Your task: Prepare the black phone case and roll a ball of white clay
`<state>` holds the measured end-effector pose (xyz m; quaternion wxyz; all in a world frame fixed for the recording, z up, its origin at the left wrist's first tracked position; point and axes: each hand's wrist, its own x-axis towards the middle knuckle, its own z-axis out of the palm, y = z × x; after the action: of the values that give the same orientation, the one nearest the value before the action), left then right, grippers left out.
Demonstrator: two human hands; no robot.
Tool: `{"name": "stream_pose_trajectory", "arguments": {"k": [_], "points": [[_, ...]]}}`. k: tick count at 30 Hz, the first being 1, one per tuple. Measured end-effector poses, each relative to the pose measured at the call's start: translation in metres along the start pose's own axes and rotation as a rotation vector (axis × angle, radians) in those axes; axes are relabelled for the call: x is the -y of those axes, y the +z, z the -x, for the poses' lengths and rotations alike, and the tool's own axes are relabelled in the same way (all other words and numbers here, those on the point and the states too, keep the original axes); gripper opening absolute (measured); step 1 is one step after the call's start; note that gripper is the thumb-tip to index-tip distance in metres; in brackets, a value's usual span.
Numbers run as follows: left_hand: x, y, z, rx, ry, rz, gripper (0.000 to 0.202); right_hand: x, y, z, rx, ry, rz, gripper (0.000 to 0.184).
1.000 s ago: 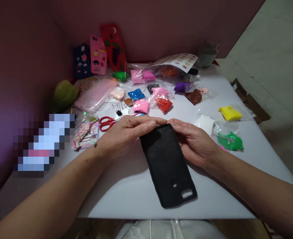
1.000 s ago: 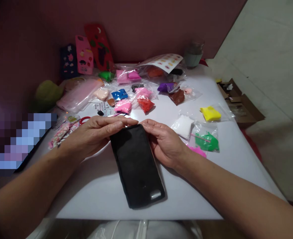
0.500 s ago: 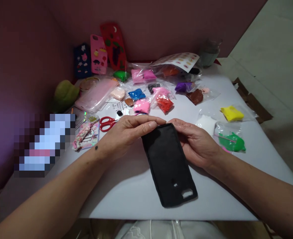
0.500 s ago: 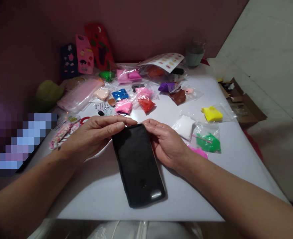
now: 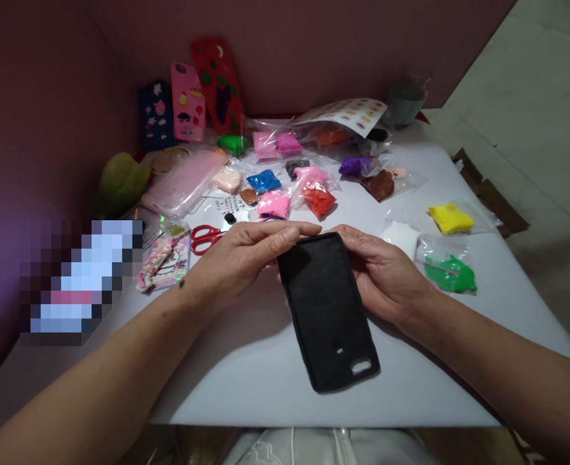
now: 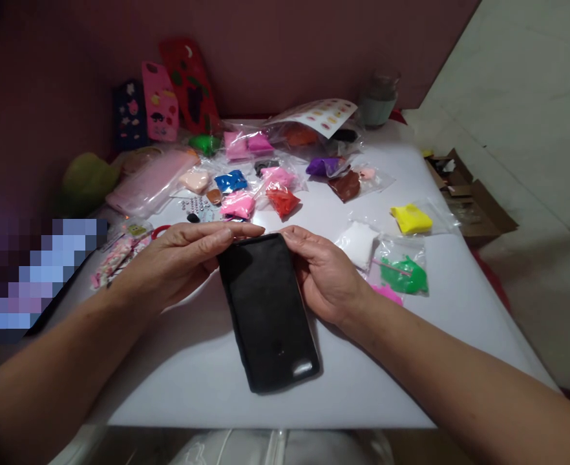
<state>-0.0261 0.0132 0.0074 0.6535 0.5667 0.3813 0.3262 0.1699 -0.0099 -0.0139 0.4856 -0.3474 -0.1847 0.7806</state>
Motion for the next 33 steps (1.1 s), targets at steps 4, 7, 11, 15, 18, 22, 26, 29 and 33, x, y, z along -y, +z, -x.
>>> {"name": "stream_pose_trajectory", "arguments": {"k": [4,7,11,15,18,22,26,29,33], "points": [[-0.0015,0.0005,0.0002,-0.015,-0.032,0.041,0.025,0.0018,-0.0008,-0.0014,-0.011,0.007,0.012,0.012],[-0.0018,0.0002,0.0006,-0.050,-0.011,0.049,0.025,0.0028,0.0003,-0.0013,-0.021,-0.005,0.026,0.011],[-0.0011,-0.0009,0.0000,-0.064,-0.007,0.018,0.028,0.0023,0.0006,-0.0006,-0.020,-0.032,0.052,0.013],[-0.0004,-0.0004,-0.0014,-0.056,-0.009,0.008,0.029,0.0011,-0.0013,-0.0010,-0.001,-0.037,0.083,0.014],[-0.0007,0.0006,-0.0018,-0.067,-0.003,0.064,0.026,0.0015,-0.0023,-0.0015,0.005,-0.032,0.084,0.014],[-0.0018,0.0006,-0.0014,-0.076,-0.018,0.054,0.026,0.0028,-0.0011,-0.0018,-0.018,-0.025,0.071,0.013],[-0.0023,0.0016,-0.0018,-0.074,-0.012,0.095,0.024,0.0033,0.0014,-0.0013,-0.019,-0.016,0.062,0.012],[-0.0020,0.0028,-0.0023,-0.086,-0.005,0.112,0.022,0.0031,0.0009,-0.0011,-0.003,-0.022,0.079,0.013],[-0.0012,0.0022,-0.0021,-0.098,0.004,0.080,0.022,0.0023,-0.0008,-0.0015,-0.011,-0.025,0.077,0.013]]}}
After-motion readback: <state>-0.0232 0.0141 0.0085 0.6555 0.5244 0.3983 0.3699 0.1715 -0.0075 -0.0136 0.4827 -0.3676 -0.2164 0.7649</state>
